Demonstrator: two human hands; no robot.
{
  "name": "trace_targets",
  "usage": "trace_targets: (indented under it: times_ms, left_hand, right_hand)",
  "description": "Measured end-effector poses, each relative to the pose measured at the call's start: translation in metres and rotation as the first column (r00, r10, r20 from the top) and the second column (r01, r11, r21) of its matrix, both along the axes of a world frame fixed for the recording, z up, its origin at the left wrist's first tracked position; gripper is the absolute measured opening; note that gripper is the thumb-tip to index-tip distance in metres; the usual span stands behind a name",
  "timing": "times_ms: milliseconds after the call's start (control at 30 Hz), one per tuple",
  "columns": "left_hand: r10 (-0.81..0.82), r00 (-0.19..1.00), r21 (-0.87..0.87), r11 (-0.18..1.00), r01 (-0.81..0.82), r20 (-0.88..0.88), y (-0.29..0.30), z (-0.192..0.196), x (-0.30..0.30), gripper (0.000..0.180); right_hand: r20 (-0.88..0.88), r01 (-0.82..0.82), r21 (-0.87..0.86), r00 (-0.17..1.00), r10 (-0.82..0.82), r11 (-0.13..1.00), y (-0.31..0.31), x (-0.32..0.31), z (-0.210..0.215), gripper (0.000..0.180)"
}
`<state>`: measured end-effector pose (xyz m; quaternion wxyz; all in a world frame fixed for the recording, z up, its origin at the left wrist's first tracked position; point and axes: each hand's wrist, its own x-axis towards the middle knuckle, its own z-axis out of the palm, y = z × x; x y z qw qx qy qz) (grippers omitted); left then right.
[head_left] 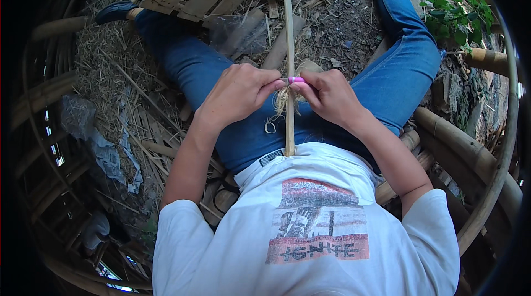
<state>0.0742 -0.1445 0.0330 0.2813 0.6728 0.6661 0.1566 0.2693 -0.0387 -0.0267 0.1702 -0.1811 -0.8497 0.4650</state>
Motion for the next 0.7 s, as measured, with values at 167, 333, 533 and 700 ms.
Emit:
trace_targets:
  times_ms: [167, 333, 533, 700]
  left_hand:
    - [-0.004, 1.000, 0.044, 0.999, 0.004, 0.000, 0.003, 0.000, -0.002, 0.019]
    - [0.099, 0.994, 0.107, 0.990, -0.093, -0.047, 0.032, 0.000, -0.015, 0.021]
    - [0.165, 0.974, 0.231, 0.965, -0.126, -0.158, 0.093, -0.007, -0.051, 0.021]
    - [0.162, 0.955, 0.288, 0.954, -0.087, -0.247, 0.129, -0.008, -0.074, 0.026]
  right_hand:
    - [0.023, 0.007, 0.000, 1.000, -0.007, 1.000, 0.003, -0.001, 0.003, 0.027]
    - [-0.004, 0.041, 0.063, 0.999, -0.041, 0.997, 0.042, -0.023, 0.002, 0.027]
    - [-0.183, 0.136, 0.296, 0.980, -0.084, 0.945, 0.110, -0.070, -0.017, 0.026]
    - [-0.236, 0.184, 0.403, 0.967, -0.093, 0.897, 0.148, -0.093, -0.024, 0.025]
